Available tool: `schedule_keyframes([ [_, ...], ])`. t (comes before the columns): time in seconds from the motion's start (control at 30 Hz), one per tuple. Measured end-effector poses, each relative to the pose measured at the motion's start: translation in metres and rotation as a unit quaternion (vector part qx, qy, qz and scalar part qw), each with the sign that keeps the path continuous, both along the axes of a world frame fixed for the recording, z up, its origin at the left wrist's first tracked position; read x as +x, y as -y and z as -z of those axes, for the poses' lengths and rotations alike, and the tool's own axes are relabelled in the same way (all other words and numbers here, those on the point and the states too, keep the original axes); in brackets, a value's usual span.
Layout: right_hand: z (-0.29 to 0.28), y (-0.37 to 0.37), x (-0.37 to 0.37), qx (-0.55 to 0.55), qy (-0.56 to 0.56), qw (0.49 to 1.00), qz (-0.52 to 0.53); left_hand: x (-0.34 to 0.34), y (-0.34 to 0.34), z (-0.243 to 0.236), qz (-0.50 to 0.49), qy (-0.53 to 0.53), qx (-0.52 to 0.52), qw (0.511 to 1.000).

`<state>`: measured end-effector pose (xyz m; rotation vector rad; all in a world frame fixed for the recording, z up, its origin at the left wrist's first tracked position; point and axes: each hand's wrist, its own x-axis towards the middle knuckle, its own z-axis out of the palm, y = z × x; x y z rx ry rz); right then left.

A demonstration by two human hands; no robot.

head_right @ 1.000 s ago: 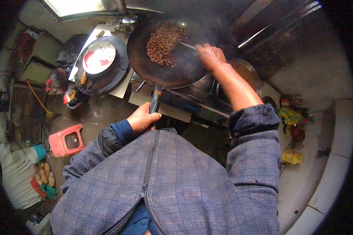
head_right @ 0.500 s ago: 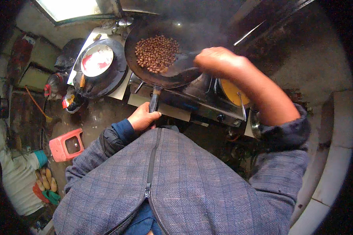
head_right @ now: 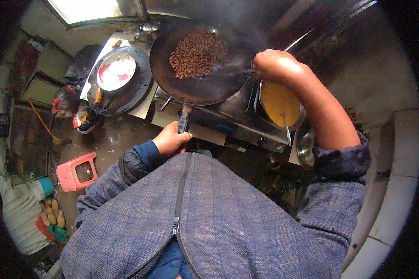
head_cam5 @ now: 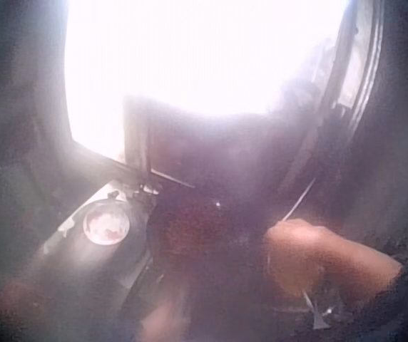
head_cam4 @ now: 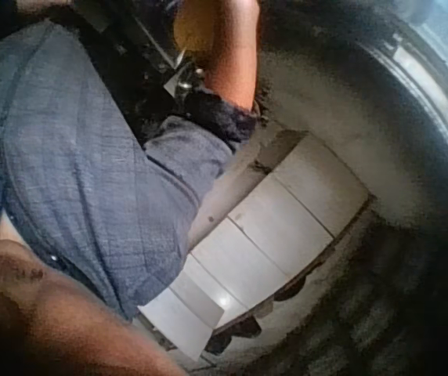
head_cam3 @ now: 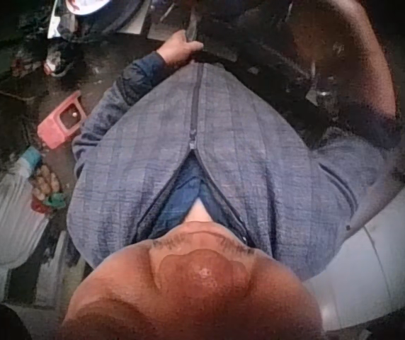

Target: The person stir-fries beans in a wok over a gas burner, using a metal spatula to continuously mix the contents. They add oil and a powdered seasoning during the process and continue stirring until the end of the clip.

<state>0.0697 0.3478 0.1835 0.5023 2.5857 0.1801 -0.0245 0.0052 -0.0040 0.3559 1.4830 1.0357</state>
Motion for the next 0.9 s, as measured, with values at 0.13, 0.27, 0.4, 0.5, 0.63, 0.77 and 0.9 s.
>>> schedule_keyframes([
  [0.13, 0.025, 0.001, 0.004, 0.069, 0.025, 0.996, -0.045, 0.001, 0.000, 0.002, 0.007, -0.015, -0.007, 1.000],
  [0.27, 0.111, -0.004, -0.025, 0.048, -0.102, 0.993, -0.022, 0.002, 0.001, 0.000, -0.008, 0.014, 0.003, 1.000],
  [0.4, 0.139, 0.000, -0.036, 0.058, -0.213, 0.972, -0.081, -0.001, 0.001, -0.004, 0.003, 0.016, -0.011, 1.000],
  [0.5, 0.094, 0.004, -0.026, 0.084, -0.191, 0.966, -0.154, 0.000, -0.001, -0.003, 0.007, 0.029, 0.013, 0.999],
  [0.63, 0.010, 0.013, -0.002, 0.040, -0.068, 0.985, -0.154, 0.000, -0.001, -0.002, -0.002, 0.019, -0.006, 1.000],
  [0.77, -0.006, 0.036, -0.003, -0.048, 0.035, 0.995, -0.080, 0.001, 0.001, -0.001, -0.004, 0.015, 0.006, 1.000],
  [0.9, 0.067, 0.063, -0.041, -0.072, -0.010, 0.995, -0.065, 0.002, 0.003, 0.002, -0.009, 0.028, 0.015, 0.999],
])
